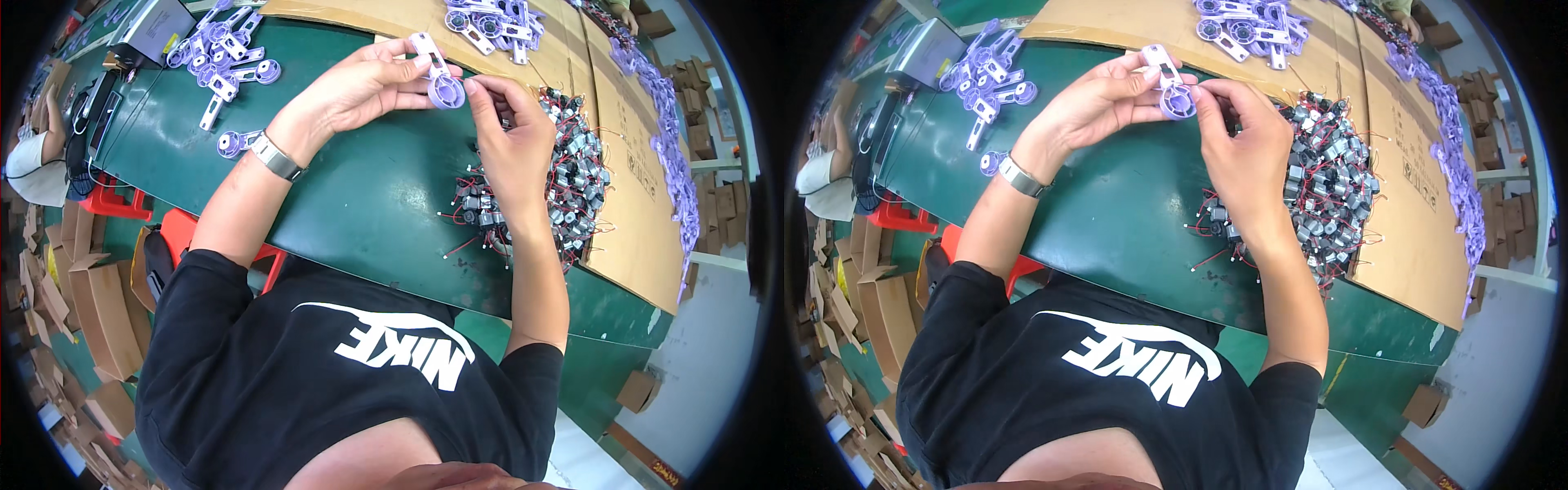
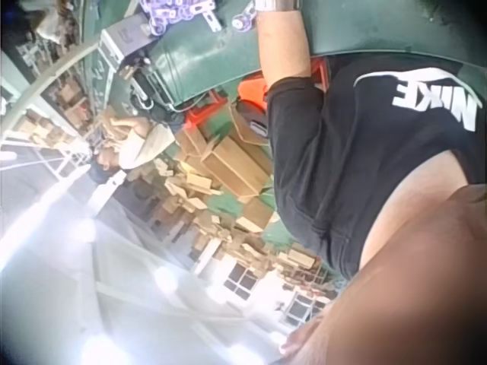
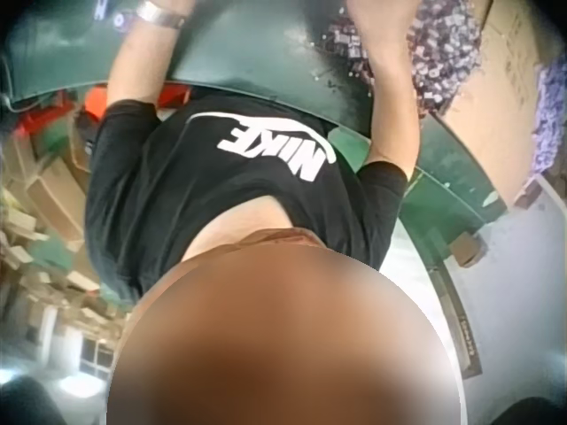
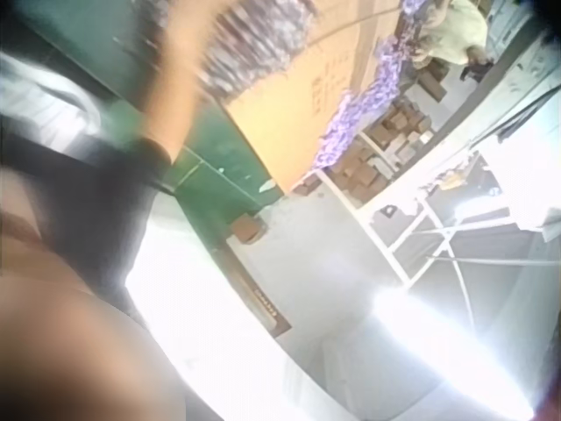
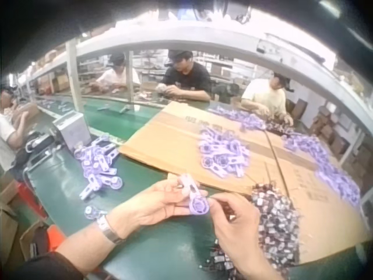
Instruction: Assembling small electronic motors into purple plastic housings on an assembly line.
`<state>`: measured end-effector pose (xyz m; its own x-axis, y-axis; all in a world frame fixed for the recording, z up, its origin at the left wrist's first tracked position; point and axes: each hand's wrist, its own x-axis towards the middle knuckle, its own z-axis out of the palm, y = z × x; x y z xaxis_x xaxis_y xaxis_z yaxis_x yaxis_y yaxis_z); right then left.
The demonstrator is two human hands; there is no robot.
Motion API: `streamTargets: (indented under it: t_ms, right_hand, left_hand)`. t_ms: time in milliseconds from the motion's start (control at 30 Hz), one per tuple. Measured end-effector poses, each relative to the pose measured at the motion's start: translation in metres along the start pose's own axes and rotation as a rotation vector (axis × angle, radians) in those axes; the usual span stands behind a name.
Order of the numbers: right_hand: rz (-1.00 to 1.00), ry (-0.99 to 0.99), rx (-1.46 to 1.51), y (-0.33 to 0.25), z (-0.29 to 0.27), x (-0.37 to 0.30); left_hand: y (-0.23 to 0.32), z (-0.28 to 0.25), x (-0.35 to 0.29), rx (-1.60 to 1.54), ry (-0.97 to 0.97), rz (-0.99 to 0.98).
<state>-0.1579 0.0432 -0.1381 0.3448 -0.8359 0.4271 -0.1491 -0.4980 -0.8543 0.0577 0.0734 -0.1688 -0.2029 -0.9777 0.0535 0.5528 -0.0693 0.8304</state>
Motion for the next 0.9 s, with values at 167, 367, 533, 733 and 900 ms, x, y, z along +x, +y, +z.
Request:
streamTargets:
  t_ms: [167,367,533,733,900]
  right_hand:
    - [-0.177,0.02,-0.26,-0.012,0.007,-0.003]
    - [-0.161,-0.012,-0.384,-0.016,0.01,-0.008]
    - [0.121,-0.083,-0.328,-0.027,0.007,-0.008]
    - [0.256,-0.184,-0.339,-0.027,0.001,-0.004]
    - [0.115,-0.223,-0.213,-0.018,-0.002,-0.005]
  left_hand:
    - [-0.008,0.0,-0.002,-0.122,-0.052,-0.018]
    - [-0.011,0.005,-0.004,-0.107,-0.043,0.008]
    - [-0.013,0.011,-0.005,-0.033,-0.039,0.046]
    - [-0.017,0.017,-0.005,0.007,-0.032,0.052]
    - [-0.019,0.018,-0.009,0.04,0.014,0.093]
